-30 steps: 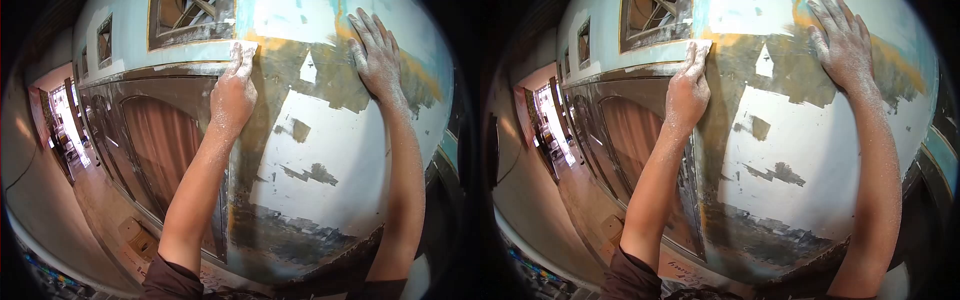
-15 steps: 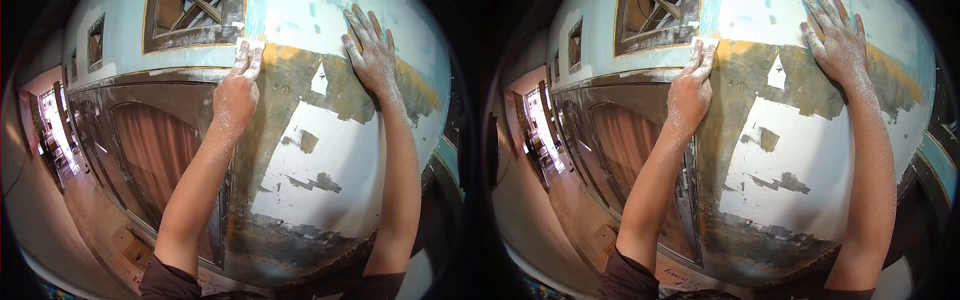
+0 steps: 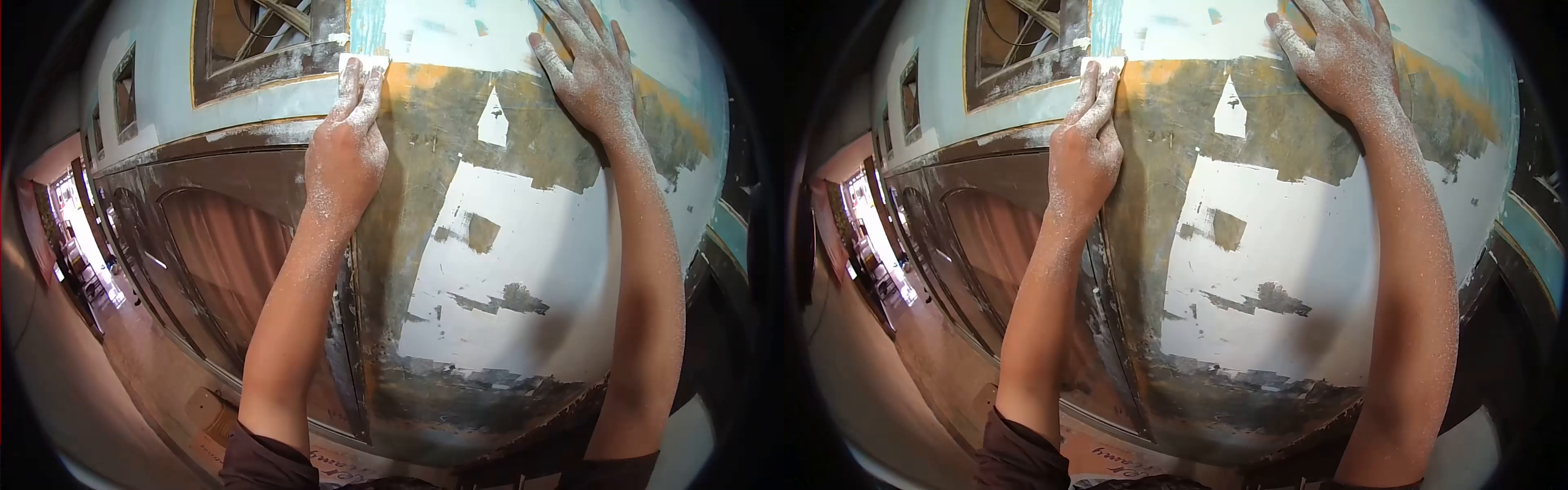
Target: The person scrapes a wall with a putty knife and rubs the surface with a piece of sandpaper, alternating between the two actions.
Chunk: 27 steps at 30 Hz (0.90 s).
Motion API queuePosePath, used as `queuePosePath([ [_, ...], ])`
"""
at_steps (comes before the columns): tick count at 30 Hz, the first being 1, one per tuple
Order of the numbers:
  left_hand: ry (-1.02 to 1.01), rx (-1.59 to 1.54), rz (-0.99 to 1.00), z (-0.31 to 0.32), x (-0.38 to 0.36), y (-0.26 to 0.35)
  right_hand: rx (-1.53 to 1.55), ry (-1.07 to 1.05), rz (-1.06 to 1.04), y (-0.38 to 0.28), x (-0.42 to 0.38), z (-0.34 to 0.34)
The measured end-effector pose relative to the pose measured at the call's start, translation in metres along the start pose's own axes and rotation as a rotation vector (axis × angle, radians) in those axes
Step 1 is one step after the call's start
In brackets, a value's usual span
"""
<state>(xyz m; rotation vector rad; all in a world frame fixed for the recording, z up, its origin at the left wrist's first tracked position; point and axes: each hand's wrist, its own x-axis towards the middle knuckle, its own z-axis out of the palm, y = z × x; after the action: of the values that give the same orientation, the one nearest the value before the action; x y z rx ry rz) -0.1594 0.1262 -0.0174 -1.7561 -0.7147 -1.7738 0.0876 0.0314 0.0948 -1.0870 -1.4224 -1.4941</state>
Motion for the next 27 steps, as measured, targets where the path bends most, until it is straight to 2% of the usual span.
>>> queuePosePath([
  [9, 0.004, 0.024, -0.016, 0.000, 0.005, 0.000, -0.028, 0.013, -0.063, 0.016, 0.001, 0.010],
  [11, -0.043, 0.047, 0.007, 0.000, 0.005, -0.004, -0.023, 0.011, -0.058, 0.017, 0.003, 0.009],
  [19, -0.024, 0.033, -0.022, -0.006, 0.007, 0.004, 0.020, -0.019, -0.024, 0.011, 0.001, 0.004],
  [23, -0.064, 0.070, -0.012, -0.007, 0.015, 0.001, -0.014, 0.041, -0.013, 0.006, -0.001, 0.004],
  [25, -0.042, 0.074, 0.023, -0.005, 0.014, -0.003, 0.059, 0.004, 0.003, 0.015, 0.002, 0.005],
  [27, -0.038, 0.084, -0.032, -0.007, 0.013, 0.002, 0.000, 0.056, -0.009, 0.001, -0.004, 0.001],
])
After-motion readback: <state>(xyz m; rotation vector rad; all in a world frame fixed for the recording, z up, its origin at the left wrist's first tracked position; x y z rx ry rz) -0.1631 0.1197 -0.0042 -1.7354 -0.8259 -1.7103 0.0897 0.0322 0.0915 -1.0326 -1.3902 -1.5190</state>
